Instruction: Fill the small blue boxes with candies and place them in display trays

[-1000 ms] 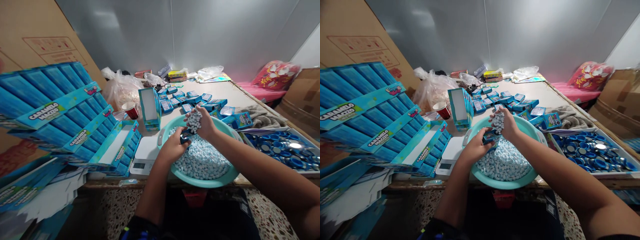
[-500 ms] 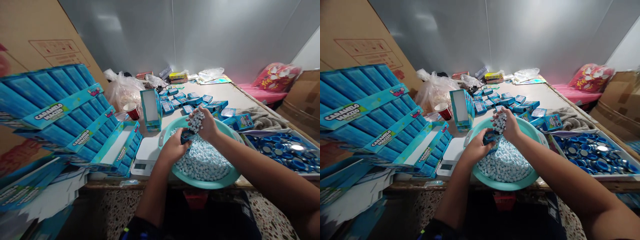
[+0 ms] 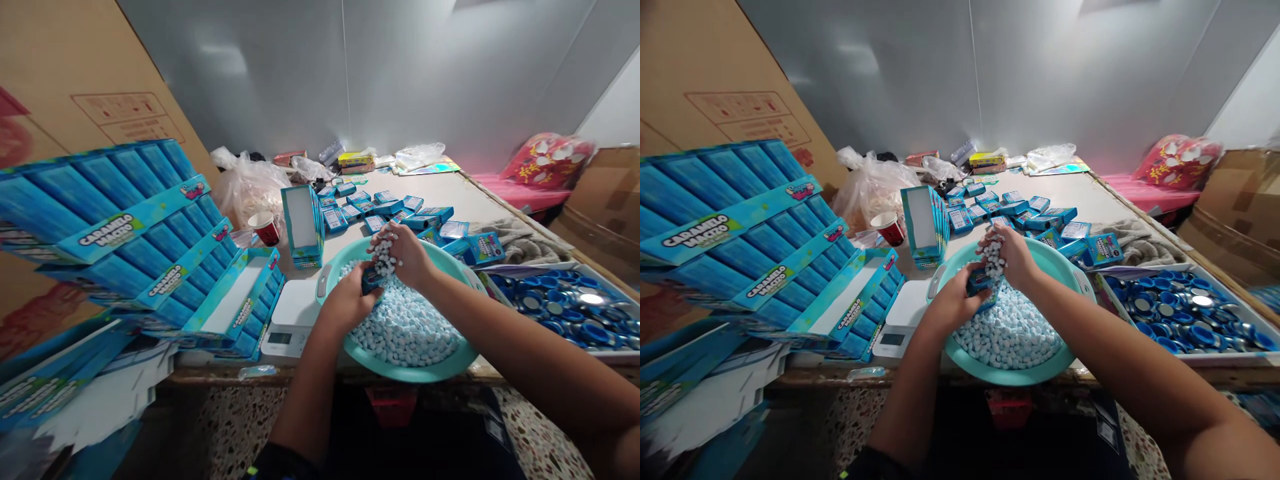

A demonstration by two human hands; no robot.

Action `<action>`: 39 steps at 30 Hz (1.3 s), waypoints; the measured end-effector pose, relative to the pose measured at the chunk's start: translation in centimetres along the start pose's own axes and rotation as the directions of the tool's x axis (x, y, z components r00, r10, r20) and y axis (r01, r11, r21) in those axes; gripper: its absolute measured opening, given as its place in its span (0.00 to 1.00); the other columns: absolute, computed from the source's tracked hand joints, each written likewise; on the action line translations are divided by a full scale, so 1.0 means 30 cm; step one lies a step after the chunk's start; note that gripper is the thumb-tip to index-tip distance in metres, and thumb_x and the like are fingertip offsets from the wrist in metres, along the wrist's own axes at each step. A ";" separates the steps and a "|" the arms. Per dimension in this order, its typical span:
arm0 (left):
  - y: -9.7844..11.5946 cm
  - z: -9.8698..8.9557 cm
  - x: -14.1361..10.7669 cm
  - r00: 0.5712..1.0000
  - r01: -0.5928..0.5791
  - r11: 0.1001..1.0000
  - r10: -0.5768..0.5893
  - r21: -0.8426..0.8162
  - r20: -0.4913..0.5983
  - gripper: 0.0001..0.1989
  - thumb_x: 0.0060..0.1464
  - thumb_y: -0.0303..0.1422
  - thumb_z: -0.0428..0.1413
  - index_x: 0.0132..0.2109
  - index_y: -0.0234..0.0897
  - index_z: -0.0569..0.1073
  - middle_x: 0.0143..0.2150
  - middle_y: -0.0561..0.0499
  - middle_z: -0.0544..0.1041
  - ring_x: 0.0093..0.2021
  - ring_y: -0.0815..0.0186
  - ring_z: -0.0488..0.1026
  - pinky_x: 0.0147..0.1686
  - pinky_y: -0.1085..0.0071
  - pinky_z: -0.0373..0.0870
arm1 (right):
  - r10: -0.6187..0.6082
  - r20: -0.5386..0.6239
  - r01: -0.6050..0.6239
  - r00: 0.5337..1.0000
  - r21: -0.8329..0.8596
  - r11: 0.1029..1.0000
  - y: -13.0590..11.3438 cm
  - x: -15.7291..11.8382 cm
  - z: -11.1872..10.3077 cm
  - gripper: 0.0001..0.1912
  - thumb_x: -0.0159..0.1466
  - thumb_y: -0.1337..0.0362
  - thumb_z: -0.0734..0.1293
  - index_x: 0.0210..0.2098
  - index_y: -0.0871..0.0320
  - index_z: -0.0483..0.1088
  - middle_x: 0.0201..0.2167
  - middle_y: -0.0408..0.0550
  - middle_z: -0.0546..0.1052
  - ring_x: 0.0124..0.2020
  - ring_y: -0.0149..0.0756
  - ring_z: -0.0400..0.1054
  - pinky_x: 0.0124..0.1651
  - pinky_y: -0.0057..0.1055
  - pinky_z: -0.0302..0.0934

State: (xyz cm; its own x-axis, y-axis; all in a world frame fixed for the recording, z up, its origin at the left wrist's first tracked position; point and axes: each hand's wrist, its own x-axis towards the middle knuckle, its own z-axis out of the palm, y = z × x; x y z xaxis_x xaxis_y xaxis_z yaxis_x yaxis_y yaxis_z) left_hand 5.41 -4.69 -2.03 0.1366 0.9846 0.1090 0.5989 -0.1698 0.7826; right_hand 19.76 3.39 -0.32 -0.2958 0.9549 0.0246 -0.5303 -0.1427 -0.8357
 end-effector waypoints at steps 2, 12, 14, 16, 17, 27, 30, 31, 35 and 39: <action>-0.001 -0.001 0.000 1.000 0.010 1.000 -0.010 0.007 -0.001 0.28 0.58 0.35 0.60 0.64 0.42 0.67 0.60 0.43 0.76 0.61 0.48 0.73 0.60 0.50 0.70 | -0.001 -0.009 0.001 1.000 -0.011 1.000 0.002 0.005 -0.001 0.17 0.54 0.47 0.72 0.28 0.53 0.66 0.27 0.43 0.76 0.31 0.39 0.73 0.28 0.30 0.65; -0.015 0.001 0.005 1.000 0.009 1.000 -0.009 0.006 -0.015 0.27 0.58 0.36 0.60 0.63 0.43 0.68 0.58 0.43 0.77 0.56 0.49 0.75 0.59 0.47 0.71 | 0.039 -0.212 -0.093 0.976 -0.251 0.964 0.004 0.058 -0.066 0.15 0.60 0.49 0.70 0.29 0.54 0.70 0.27 0.46 0.76 0.26 0.35 0.68 0.30 0.31 0.64; -0.016 0.002 0.006 1.000 0.020 1.000 -0.020 0.001 -0.013 0.26 0.58 0.37 0.60 0.63 0.44 0.68 0.57 0.44 0.77 0.56 0.49 0.75 0.59 0.48 0.71 | 0.046 -0.173 -0.112 0.984 -0.396 0.911 0.010 0.067 -0.078 0.15 0.60 0.50 0.71 0.29 0.55 0.72 0.28 0.47 0.77 0.27 0.36 0.67 0.29 0.31 0.61; -0.013 0.002 0.006 1.000 0.028 1.000 -0.028 -0.001 -0.015 0.26 0.58 0.36 0.60 0.63 0.44 0.68 0.58 0.43 0.77 0.55 0.49 0.76 0.58 0.49 0.72 | 0.003 -0.118 -0.067 0.993 -0.546 0.835 0.018 0.073 -0.091 0.14 0.59 0.51 0.73 0.28 0.55 0.73 0.28 0.47 0.76 0.28 0.37 0.66 0.28 0.30 0.56; -0.011 0.002 0.006 0.999 0.030 1.000 -0.030 0.000 -0.017 0.26 0.58 0.36 0.60 0.63 0.43 0.67 0.58 0.43 0.76 0.55 0.50 0.76 0.58 0.50 0.72 | -0.032 -0.080 -0.025 0.996 -0.625 0.780 0.022 0.075 -0.099 0.14 0.59 0.52 0.74 0.26 0.55 0.73 0.27 0.47 0.76 0.29 0.37 0.66 0.28 0.31 0.54; -0.005 0.000 0.006 0.991 0.106 0.990 -0.097 0.092 -0.093 0.18 0.59 0.37 0.58 0.55 0.42 0.68 0.51 0.46 0.77 0.43 0.57 0.77 0.45 0.61 0.73 | -0.087 0.209 0.225 0.974 -0.847 0.482 0.009 0.082 -0.142 0.14 0.60 0.53 0.72 0.23 0.54 0.73 0.22 0.44 0.73 0.27 0.37 0.64 0.28 0.31 0.52; -0.004 -0.001 0.013 0.993 0.101 0.991 -0.095 0.093 -0.068 0.17 0.59 0.37 0.58 0.55 0.42 0.70 0.47 0.47 0.78 0.38 0.59 0.77 0.44 0.60 0.73 | -0.093 0.199 0.220 0.976 -0.860 0.461 -0.003 0.075 -0.129 0.06 0.60 0.62 0.69 0.28 0.54 0.75 0.28 0.45 0.75 0.30 0.37 0.65 0.31 0.31 0.55; -0.004 -0.001 0.014 0.994 0.092 0.992 -0.086 0.088 -0.066 0.18 0.59 0.36 0.58 0.55 0.42 0.70 0.46 0.47 0.78 0.38 0.59 0.77 0.45 0.60 0.74 | -0.096 0.182 0.206 0.979 -0.859 0.468 -0.006 0.072 -0.126 0.05 0.60 0.64 0.67 0.31 0.53 0.76 0.28 0.45 0.75 0.29 0.37 0.65 0.31 0.31 0.55; -0.002 -0.001 0.014 0.997 0.039 0.997 -0.035 0.062 -0.066 0.17 0.59 0.35 0.58 0.56 0.42 0.71 0.50 0.46 0.79 0.47 0.56 0.78 0.51 0.59 0.73 | -0.125 0.111 0.158 0.986 -0.861 0.484 -0.015 0.061 -0.124 0.09 0.62 0.63 0.63 0.37 0.52 0.75 0.24 0.42 0.71 0.25 0.37 0.61 0.29 0.33 0.52; -0.006 -0.001 0.007 0.997 0.041 0.997 -0.036 0.071 -0.069 0.20 0.59 0.35 0.58 0.59 0.45 0.69 0.55 0.48 0.77 0.48 0.56 0.78 0.50 0.59 0.75 | -0.167 0.143 0.206 0.976 -0.862 0.464 -0.017 0.065 -0.132 0.08 0.62 0.57 0.67 0.30 0.52 0.74 0.23 0.42 0.72 0.25 0.37 0.62 0.31 0.34 0.52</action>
State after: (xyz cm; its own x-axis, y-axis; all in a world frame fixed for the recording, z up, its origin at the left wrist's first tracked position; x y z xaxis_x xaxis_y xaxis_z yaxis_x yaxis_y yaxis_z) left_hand 5.31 -4.47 -2.12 0.0596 0.9906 0.1228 0.6583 -0.1315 0.7412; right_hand 22.60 6.35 -2.01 -0.3134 0.9183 0.2420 0.3781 0.3544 -0.8552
